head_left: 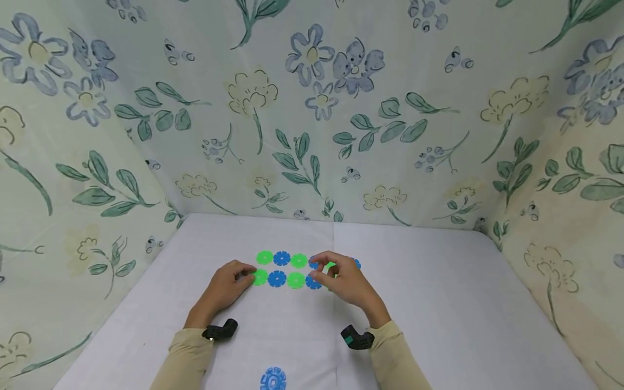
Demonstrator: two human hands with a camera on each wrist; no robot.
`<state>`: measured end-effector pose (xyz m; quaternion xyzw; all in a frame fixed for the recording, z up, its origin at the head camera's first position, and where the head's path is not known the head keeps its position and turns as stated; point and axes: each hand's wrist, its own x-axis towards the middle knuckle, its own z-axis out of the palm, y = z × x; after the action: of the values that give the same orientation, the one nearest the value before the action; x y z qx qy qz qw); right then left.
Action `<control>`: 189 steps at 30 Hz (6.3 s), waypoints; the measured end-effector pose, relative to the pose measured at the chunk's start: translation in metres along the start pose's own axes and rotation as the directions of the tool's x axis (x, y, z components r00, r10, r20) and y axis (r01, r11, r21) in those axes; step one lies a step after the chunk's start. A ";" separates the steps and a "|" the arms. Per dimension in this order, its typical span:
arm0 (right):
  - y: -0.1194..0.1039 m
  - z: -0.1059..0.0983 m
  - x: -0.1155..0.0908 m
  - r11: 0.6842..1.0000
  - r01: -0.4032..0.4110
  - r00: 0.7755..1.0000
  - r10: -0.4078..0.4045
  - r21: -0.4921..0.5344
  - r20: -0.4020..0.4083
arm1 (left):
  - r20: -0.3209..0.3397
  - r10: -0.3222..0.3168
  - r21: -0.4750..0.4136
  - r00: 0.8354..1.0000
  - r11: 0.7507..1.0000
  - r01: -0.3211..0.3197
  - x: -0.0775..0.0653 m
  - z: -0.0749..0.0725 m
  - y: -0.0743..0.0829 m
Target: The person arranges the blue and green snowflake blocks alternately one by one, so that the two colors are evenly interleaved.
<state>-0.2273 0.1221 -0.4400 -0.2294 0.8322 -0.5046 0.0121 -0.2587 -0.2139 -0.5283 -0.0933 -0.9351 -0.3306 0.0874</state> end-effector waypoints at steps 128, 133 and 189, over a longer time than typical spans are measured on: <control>-0.006 0.094 -0.057 0.856 0.421 0.745 -0.137 -0.300 0.653 | -0.002 0.018 0.027 1.000 0.999 -0.018 -0.001 -0.001 -0.003; -0.006 0.094 -0.058 0.870 0.408 0.749 -0.146 -0.276 0.646 | -0.002 0.010 0.018 1.000 1.000 -0.010 -0.001 -0.001 -0.003; 0.005 0.081 -0.051 0.966 0.095 0.766 -0.224 0.239 0.603 | 0.002 0.006 0.036 1.000 0.999 -0.006 -0.001 -0.002 0.001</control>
<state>-0.1629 0.0764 -0.4951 -0.4516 0.7050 -0.4776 0.2662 -0.2573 -0.2145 -0.5260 -0.0946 -0.9406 -0.3136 0.0891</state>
